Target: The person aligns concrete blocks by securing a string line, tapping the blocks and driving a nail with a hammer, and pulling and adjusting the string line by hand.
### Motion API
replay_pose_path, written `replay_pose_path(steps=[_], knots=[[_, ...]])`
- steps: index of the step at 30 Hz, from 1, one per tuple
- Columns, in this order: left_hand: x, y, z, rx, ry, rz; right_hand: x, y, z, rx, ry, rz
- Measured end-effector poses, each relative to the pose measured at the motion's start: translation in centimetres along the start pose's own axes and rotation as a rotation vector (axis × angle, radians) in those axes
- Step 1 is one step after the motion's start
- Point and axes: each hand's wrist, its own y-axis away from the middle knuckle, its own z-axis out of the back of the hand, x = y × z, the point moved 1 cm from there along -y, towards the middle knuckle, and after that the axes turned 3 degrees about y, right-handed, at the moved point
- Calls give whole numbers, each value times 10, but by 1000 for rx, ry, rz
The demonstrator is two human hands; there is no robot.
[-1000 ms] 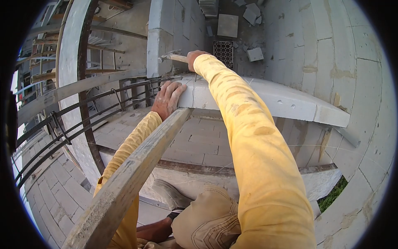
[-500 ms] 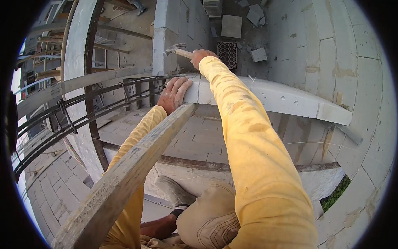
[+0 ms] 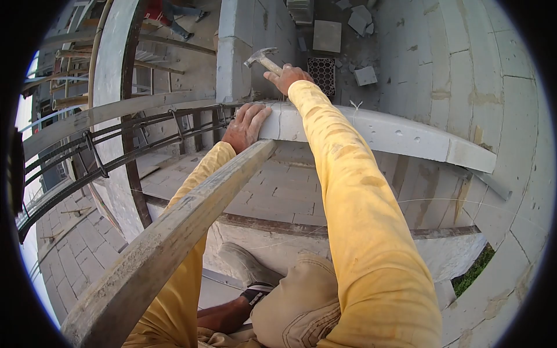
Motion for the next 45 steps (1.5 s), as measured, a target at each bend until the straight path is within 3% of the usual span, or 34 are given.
replay_pose_path(steps=[8,14,19,23,34,45], knots=[[-4,1,4,34,37,38,2,0,6,-26,-32,-24],[-6,0,7,31,71,54,-6,-14,12,54,-74,123],[-1,0,3,-25,49,-22,2,-10,9,-36,-24,64],[-4,1,4,20,63,29,12,-14,8,-77,-12,1],[0,0,1,-12,-8,4,1,-25,-9,-44,-52,-47],[-1,0,2,-1,27,20,8,-17,1,-39,157,18]])
